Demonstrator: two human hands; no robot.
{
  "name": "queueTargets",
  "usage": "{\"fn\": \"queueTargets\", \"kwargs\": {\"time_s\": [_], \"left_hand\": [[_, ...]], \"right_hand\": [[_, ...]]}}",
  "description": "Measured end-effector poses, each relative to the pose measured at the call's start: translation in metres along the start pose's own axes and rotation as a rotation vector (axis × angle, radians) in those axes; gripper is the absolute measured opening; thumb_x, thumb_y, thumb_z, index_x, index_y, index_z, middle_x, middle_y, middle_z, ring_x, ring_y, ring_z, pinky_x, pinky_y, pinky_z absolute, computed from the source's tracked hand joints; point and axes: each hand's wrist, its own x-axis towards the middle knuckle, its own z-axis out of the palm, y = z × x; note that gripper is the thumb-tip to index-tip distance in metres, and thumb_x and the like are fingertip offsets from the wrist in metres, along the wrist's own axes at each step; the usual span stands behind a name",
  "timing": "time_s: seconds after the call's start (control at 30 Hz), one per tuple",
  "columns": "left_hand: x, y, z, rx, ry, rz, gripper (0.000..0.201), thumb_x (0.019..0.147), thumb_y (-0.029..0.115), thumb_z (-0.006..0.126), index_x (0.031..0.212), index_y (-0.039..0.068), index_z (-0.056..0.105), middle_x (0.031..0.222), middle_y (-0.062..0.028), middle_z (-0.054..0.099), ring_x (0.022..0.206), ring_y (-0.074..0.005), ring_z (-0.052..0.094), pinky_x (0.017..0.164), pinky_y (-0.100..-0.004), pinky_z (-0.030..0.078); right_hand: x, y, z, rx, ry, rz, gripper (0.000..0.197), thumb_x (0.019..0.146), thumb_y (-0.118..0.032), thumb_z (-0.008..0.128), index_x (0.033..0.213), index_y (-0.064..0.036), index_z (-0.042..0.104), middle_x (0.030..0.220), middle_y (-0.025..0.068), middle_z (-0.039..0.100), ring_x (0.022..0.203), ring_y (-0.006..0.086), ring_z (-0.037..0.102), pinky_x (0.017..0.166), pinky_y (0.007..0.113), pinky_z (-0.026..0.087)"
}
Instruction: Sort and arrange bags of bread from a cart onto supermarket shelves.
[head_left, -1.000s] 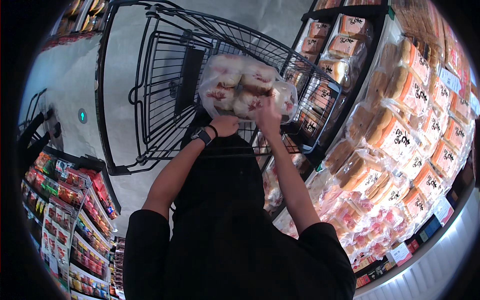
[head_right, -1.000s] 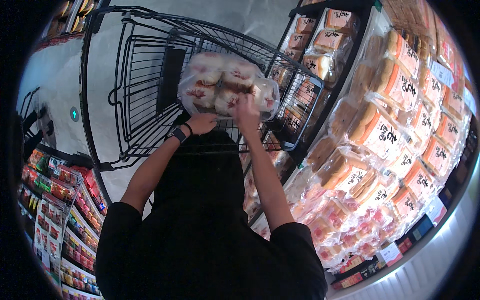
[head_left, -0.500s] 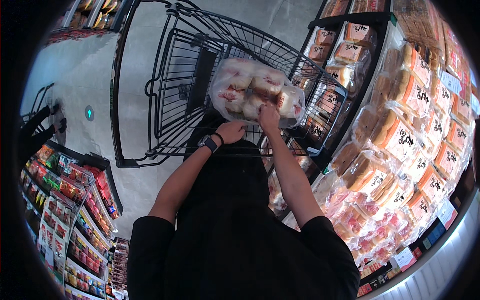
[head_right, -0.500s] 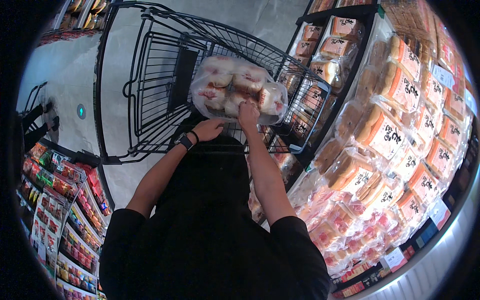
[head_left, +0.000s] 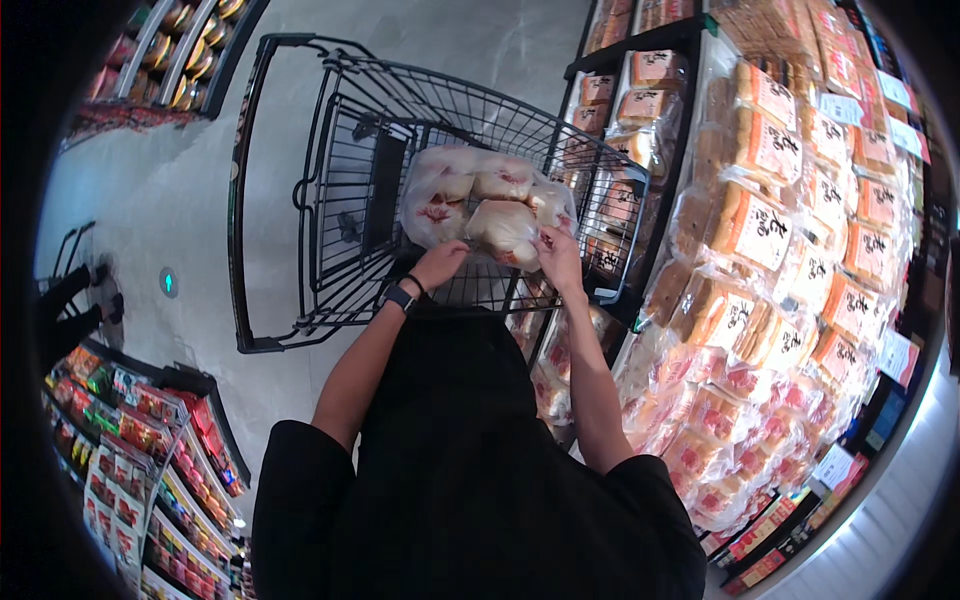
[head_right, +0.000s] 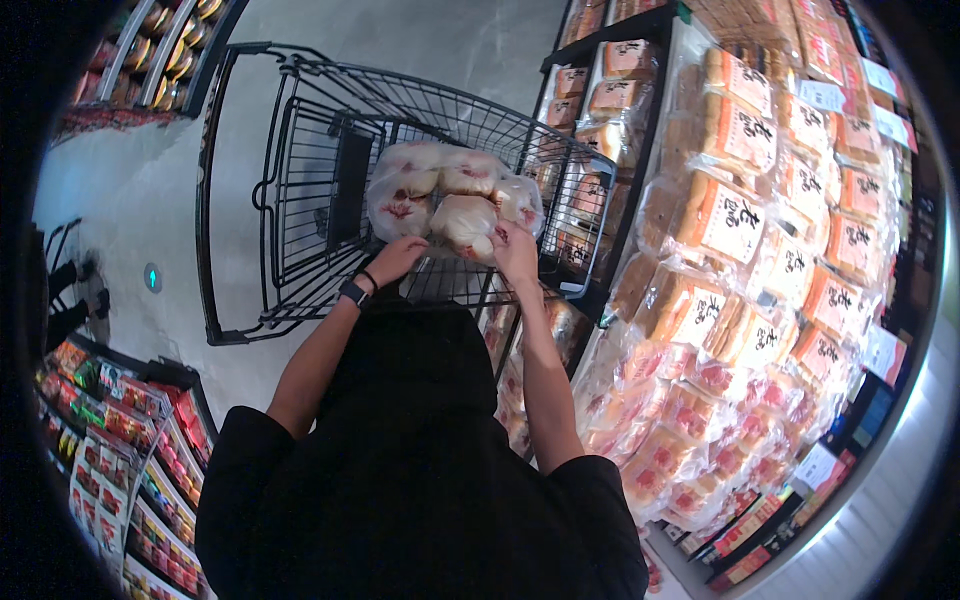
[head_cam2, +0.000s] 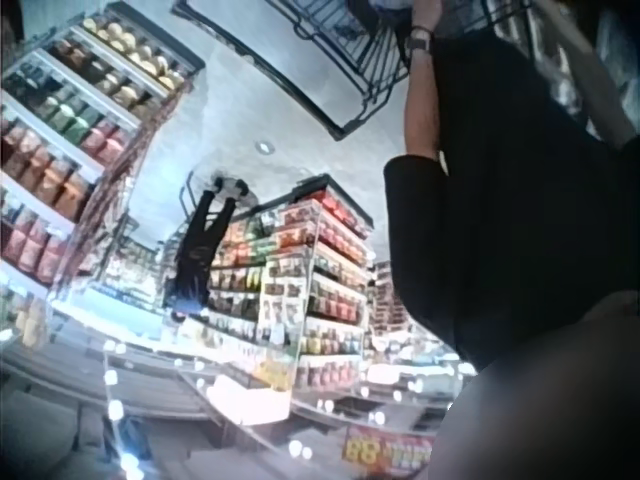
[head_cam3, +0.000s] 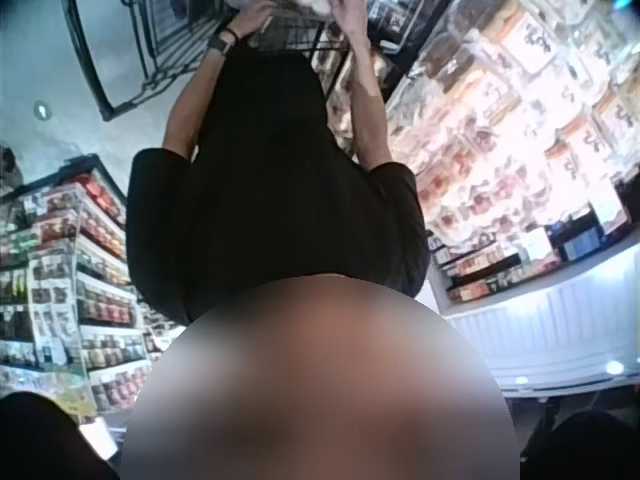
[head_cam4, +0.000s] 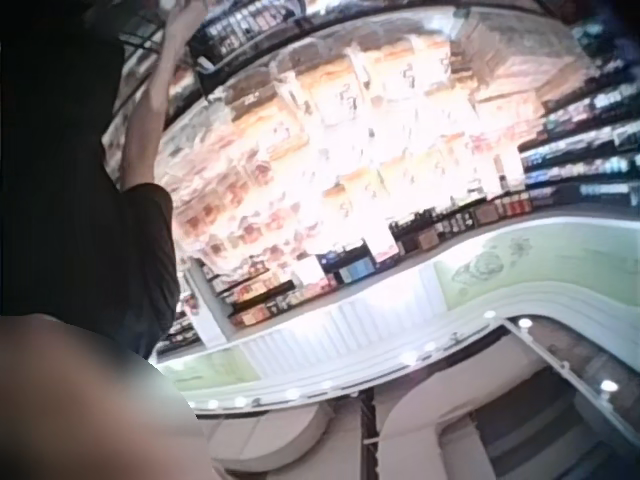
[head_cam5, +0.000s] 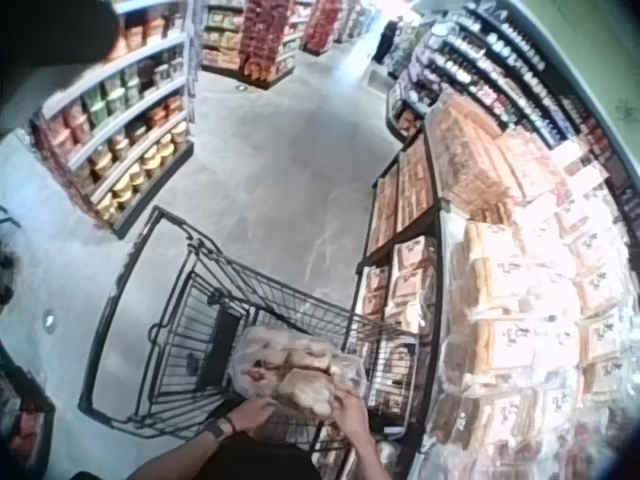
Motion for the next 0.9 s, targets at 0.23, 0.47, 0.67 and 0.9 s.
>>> {"fn": "queueTargets", "kwargs": {"time_s": [0.23, 0.47, 0.67, 0.9], "left_hand": [[0.020, 0.028, -0.023, -0.395, 0.105, -0.117, 0.030, 0.105, 0.024, 0.044, 0.118, 0.005, 0.064, 0.113, -0.0064, 0.068, 0.103, -0.0149, 0.064, 0.088, -0.0271, 0.049], [0.007, 0.163, -0.003, -0.916, -0.153, -0.197, 0.043, 0.107, 0.035, 0.039, 0.132, 0.005, 0.057, 0.127, -0.0040, 0.065, 0.116, -0.0132, 0.061, 0.102, -0.0315, 0.045], [-0.024, 0.223, 0.040, -1.106, -0.509, -0.197, 0.045, 0.107, 0.036, 0.041, 0.139, 0.006, 0.051, 0.136, -0.0055, 0.059, 0.121, -0.0170, 0.057, 0.106, -0.0344, 0.044], [-0.071, 0.251, 0.095, -0.998, -0.494, -0.281, 0.052, 0.108, 0.040, 0.034, 0.144, 0.005, 0.045, 0.140, -0.0103, 0.056, 0.128, -0.0243, 0.055, 0.110, -0.0413, 0.044]], "right_hand": [[-0.058, -0.040, -0.103, 0.531, 0.076, 0.212, 0.015, 0.093, -0.013, 0.071, 0.083, -0.0029, 0.066, 0.080, -0.0027, 0.062, 0.067, 0.0085, 0.048, 0.064, 0.025, 0.042], [-0.119, -0.052, -0.177, 1.489, 0.219, 0.326, 0.009, 0.097, -0.016, 0.066, 0.091, -0.0091, 0.063, 0.070, -0.0060, 0.056, 0.051, 0.0018, 0.041, 0.047, 0.018, 0.032], [-0.177, -0.012, -0.200, 1.787, 0.222, 0.172, 0.010, 0.095, -0.014, 0.066, 0.094, -0.0047, 0.062, 0.067, -0.0046, 0.055, 0.044, 0.0010, 0.038, 0.040, 0.016, 0.030], [-0.241, 0.018, -0.206, 1.879, 0.283, 0.147, 0.008, 0.096, -0.012, 0.064, 0.092, -0.0057, 0.064, 0.067, -0.0057, 0.053, 0.044, -0.0006, 0.035, 0.039, 0.015, 0.025]]}}
